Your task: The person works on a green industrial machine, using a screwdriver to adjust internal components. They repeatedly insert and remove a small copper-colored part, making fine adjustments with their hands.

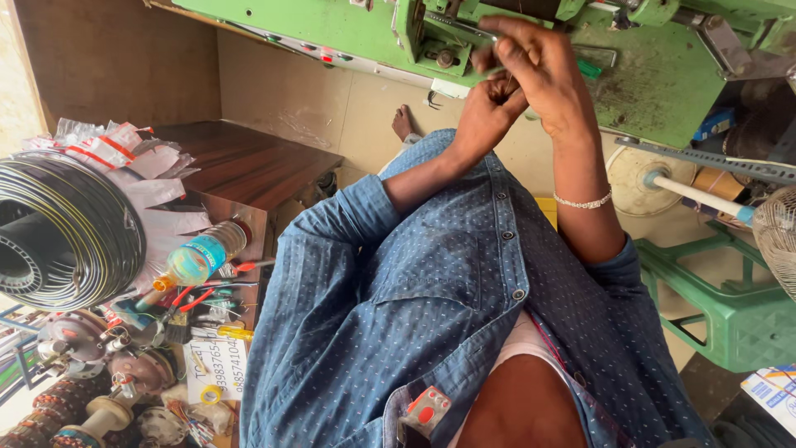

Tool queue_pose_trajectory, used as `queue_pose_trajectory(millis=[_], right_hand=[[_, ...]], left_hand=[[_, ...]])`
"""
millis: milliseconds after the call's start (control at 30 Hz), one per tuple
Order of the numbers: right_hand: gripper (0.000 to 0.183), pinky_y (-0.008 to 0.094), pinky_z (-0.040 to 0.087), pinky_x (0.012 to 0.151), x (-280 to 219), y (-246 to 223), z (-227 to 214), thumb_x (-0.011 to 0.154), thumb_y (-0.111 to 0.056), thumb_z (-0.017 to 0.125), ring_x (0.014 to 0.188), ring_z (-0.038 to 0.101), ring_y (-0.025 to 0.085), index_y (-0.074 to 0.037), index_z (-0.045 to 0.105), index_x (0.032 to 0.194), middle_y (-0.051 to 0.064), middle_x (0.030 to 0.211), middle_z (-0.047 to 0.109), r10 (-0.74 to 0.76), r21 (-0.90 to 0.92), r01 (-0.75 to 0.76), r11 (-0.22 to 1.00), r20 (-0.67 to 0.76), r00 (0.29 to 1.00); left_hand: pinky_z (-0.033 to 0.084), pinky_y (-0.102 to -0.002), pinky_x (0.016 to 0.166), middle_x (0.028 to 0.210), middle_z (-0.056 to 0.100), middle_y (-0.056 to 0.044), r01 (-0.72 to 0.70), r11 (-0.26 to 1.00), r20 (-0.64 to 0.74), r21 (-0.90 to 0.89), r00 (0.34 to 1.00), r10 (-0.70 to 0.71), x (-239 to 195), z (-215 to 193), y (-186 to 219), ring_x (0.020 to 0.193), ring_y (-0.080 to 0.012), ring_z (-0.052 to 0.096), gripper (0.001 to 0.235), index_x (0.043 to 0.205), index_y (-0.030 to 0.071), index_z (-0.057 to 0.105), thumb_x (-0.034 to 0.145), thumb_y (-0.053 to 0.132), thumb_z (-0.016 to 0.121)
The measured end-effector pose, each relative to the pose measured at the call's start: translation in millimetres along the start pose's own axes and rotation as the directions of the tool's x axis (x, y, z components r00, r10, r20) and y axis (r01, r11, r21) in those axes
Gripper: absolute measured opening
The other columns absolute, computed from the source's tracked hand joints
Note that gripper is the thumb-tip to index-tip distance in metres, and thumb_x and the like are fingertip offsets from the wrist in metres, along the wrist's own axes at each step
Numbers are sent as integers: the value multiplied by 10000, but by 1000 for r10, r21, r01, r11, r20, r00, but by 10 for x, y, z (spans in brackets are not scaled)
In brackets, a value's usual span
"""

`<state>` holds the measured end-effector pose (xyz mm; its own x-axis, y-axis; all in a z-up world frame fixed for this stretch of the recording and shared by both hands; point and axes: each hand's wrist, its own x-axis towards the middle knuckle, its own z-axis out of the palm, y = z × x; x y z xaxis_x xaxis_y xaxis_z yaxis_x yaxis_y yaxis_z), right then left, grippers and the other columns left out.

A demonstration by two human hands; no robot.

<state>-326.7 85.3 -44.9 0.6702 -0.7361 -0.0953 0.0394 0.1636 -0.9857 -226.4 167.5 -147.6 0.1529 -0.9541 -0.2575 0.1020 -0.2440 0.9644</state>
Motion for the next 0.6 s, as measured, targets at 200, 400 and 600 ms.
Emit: queue_pose_trajectory(millis=[200,400,600], right_hand=[[565,365,598,867,149,-221,304,977,-287,817,1003,738,240,20,608,1403,170,1199,752,-167,-639,107,762,-34,985],[461,412,575,752,199,-165,548,893,-143,815,868,753,317,-41,683,1323,113,1010,804,-160,-915,-27,403,-99,982],[312,288,568,718,230,-264,544,1063,-113,642,811,760,154,-46,675,1366,62,902,741,-102,-611,21,791,-98,990]], left_hand=[[499,-405,663,754,678,-172,-111,990,-24,86,993,114,73,-30,-150,725,-235,635,328,838,-61,633,896,258,677],[546,-494,780,949,711,-296,-137,930,-38,341,987,159,168,-64,-360,915,-448,697,429,1118,-74,618,880,278,681],[558,-482,829,1060,688,-308,-287,900,-98,327,937,334,181,-108,-312,964,-452,694,494,1163,-68,552,853,273,729]])
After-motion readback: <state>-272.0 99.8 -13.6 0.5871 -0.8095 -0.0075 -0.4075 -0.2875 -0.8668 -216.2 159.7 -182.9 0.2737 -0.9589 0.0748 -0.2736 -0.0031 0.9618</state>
